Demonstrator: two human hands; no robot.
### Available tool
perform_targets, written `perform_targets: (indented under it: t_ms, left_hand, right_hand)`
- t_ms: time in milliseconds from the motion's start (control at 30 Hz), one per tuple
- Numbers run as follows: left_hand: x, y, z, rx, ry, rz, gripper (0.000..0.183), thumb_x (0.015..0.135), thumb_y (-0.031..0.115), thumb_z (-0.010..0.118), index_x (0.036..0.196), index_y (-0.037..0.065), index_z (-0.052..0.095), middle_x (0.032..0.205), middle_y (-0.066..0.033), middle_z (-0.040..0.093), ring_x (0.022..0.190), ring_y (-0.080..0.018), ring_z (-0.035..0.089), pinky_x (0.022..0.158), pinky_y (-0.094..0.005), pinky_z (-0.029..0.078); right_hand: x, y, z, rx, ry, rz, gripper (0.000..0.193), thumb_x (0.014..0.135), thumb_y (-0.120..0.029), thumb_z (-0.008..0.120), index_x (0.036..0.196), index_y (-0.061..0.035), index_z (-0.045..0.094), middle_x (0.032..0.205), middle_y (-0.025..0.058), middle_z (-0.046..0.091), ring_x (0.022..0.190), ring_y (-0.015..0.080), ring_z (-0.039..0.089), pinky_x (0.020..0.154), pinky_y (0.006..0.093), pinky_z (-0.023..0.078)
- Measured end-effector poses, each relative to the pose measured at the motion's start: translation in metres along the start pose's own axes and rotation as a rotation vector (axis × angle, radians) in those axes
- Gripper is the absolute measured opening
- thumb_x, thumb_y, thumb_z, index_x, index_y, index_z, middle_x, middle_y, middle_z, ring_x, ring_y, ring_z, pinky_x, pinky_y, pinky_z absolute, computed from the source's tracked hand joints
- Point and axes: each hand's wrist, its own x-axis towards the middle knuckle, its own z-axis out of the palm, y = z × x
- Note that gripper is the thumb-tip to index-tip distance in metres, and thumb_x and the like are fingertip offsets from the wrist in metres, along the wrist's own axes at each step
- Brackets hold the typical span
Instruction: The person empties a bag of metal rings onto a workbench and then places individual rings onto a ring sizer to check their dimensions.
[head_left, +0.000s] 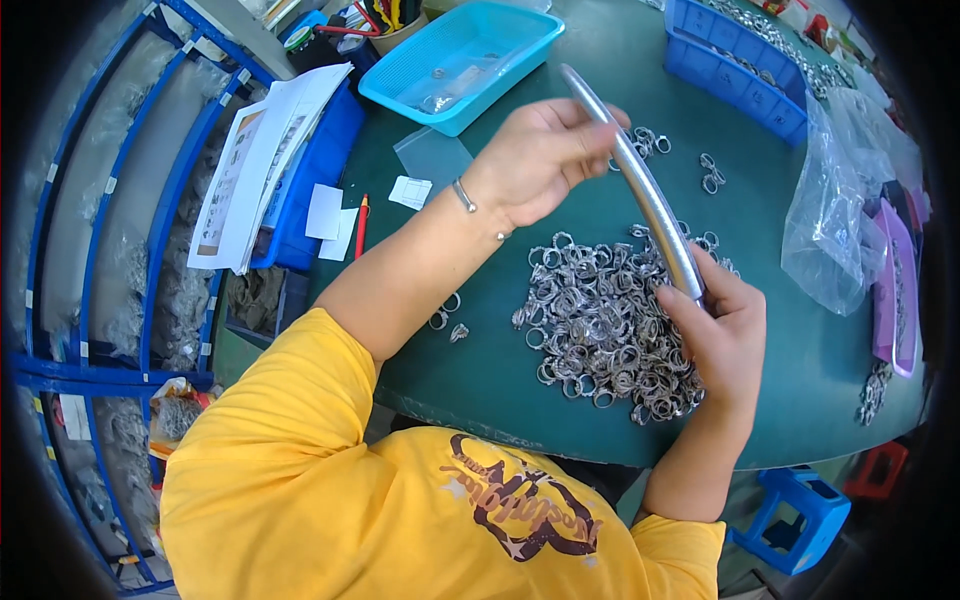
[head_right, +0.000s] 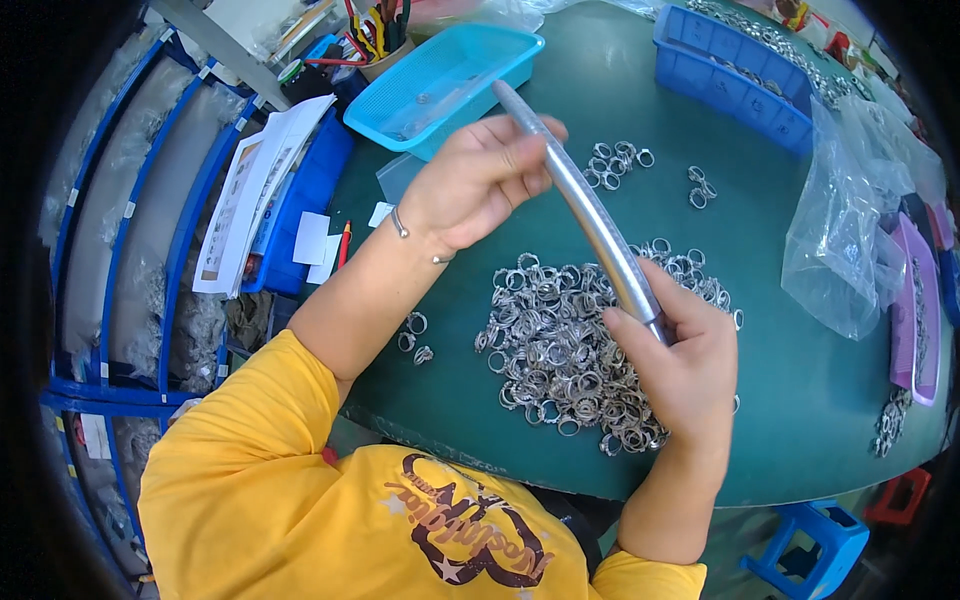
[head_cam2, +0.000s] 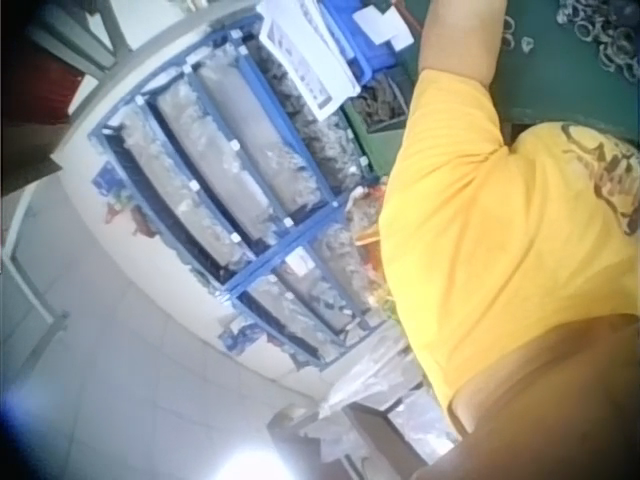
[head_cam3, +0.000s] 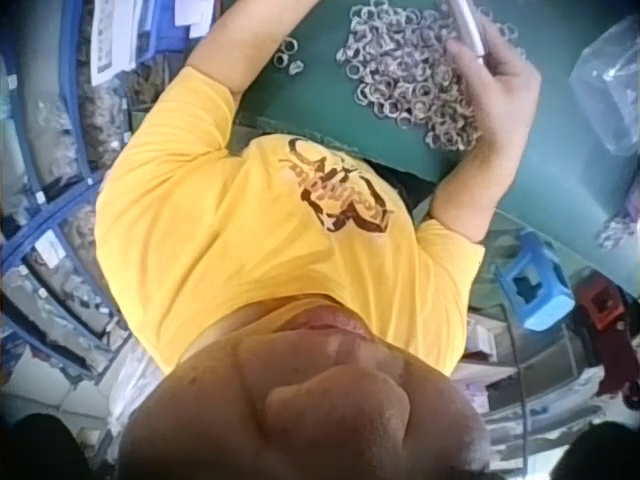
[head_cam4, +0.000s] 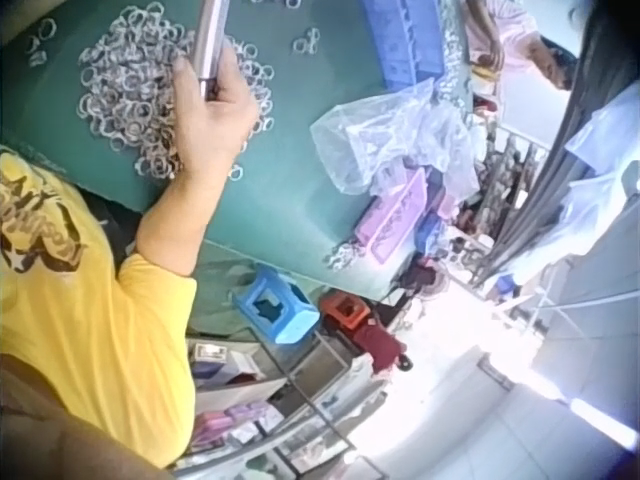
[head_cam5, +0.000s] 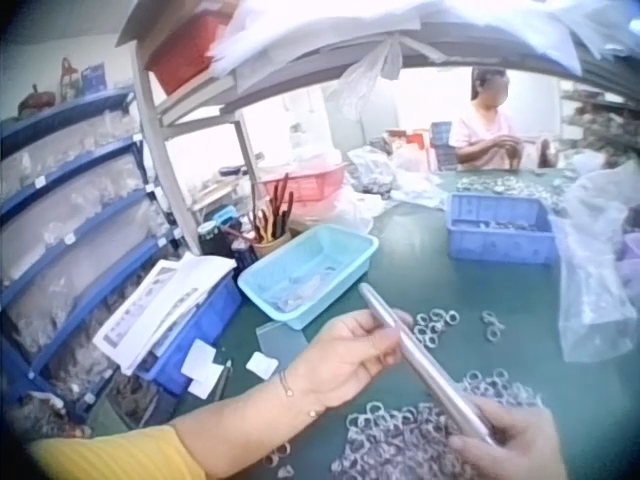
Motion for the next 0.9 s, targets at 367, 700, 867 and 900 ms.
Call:
perform_targets:
  t_ms: [367,700,867,900]
  left_hand:
    - [0.043,-0.020,-0.081,1.629,0.297,0.244,0.020,0.075,0.009,0.066,0.094,0.004,0.065,0.080,-0.0097,0.062,0.077,-0.0220,0.059,0.070,-0.0309,0.047]
    - [-0.055,0.055,-0.043,1.565,-0.465,-0.405,0.020,0.070,0.016,0.073,0.078,0.002,0.062,0.078,-0.0091,0.061,0.072,-0.0200,0.060,0.062,-0.0304,0.046]
    - [-0.109,0.038,-0.056,1.533,-0.523,-0.549,0.017,0.066,0.010,0.073,0.077,0.003,0.061,0.073,-0.0088,0.057,0.067,-0.0226,0.057,0.061,-0.0310,0.046]
    - [-0.112,0.037,-0.060,1.493,-0.480,-0.435,0.015,0.067,0.007,0.071,0.077,0.003,0.062,0.074,-0.0089,0.057,0.067,-0.0223,0.058,0.061,-0.0306,0.046]
  right_hand:
    - [0.008,0.003,-0.001,0.162,-0.048,0.207,0.040,0.073,-0.009,0.069,0.111,0.0007,0.061,0.064,-0.0039,0.051,0.050,0.0019,0.042,0.041,0.0184,0.029]
    - [-0.002,0.001,0.008,0.155,0.027,0.155,0.043,0.075,-0.007,0.069,0.115,0.0025,0.057,0.070,-0.0022,0.053,0.047,0.0015,0.040,0.039,0.0164,0.027]
    - [-0.009,-0.005,0.021,0.140,-0.088,0.125,0.043,0.074,-0.006,0.069,0.114,0.0042,0.057,0.077,-0.0020,0.053,0.066,0.0035,0.046,0.057,0.0168,0.036]
    - [-0.009,-0.001,0.022,0.086,-0.121,0.095,0.041,0.075,-0.005,0.068,0.113,0.0043,0.057,0.078,-0.0024,0.053,0.067,0.0039,0.047,0.058,0.0169,0.036]
